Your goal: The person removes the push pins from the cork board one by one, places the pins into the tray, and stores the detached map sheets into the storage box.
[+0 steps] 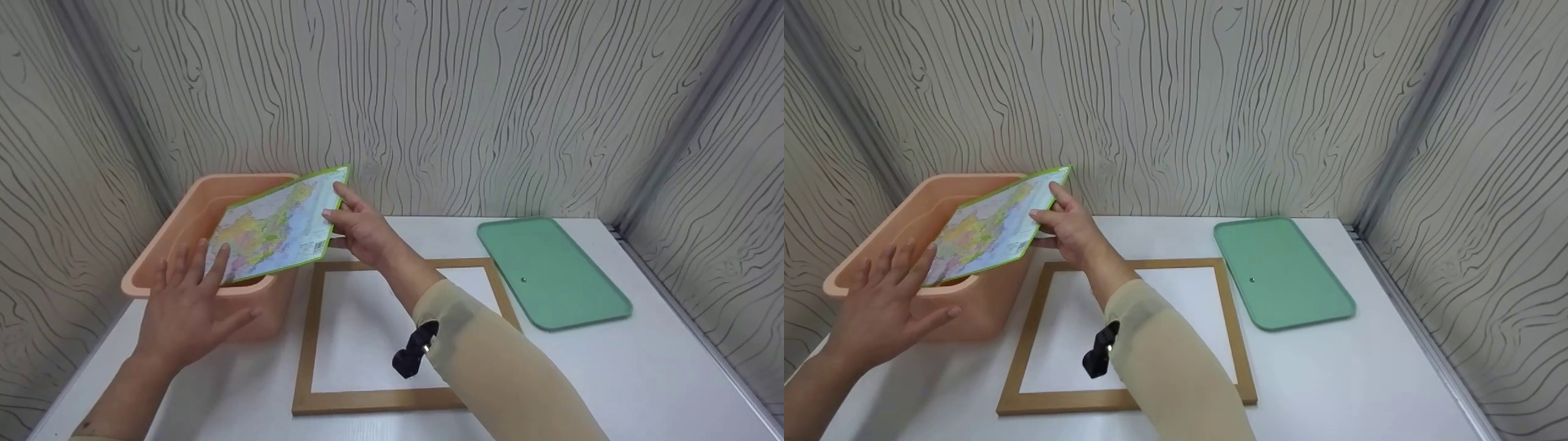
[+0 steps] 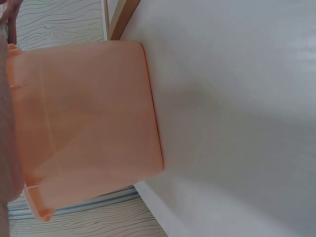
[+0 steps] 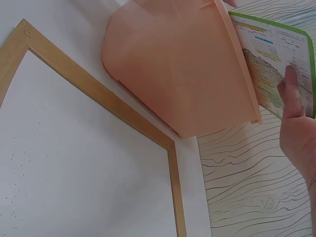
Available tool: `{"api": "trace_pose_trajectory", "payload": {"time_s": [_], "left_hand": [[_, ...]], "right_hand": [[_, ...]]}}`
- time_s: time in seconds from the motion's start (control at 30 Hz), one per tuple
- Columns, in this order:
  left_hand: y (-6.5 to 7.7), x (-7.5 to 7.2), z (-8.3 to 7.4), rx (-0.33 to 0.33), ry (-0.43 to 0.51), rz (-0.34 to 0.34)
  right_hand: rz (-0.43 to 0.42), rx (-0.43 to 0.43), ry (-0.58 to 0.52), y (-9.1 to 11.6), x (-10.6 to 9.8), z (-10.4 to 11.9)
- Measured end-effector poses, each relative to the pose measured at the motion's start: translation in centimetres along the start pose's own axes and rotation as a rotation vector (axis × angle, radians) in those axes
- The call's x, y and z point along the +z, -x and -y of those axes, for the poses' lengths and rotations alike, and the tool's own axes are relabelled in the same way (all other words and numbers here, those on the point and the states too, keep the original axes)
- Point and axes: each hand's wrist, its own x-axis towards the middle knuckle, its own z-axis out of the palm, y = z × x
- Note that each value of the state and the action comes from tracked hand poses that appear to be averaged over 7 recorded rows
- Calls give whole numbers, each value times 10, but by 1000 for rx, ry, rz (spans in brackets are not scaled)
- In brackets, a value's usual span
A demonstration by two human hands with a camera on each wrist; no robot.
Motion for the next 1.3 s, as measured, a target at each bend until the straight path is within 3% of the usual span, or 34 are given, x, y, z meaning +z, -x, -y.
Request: {"api": "trace_pose_trajectory", "payload": {"time_s": [0.7,1.3], "left_hand": [[2,1,3,30,-4,-25],[-2,1,6,34,-5,-30]], "right_hand": [[-21,34,-16,-3,19,-23],[-3,37,-32,-3,16,-19]]}}
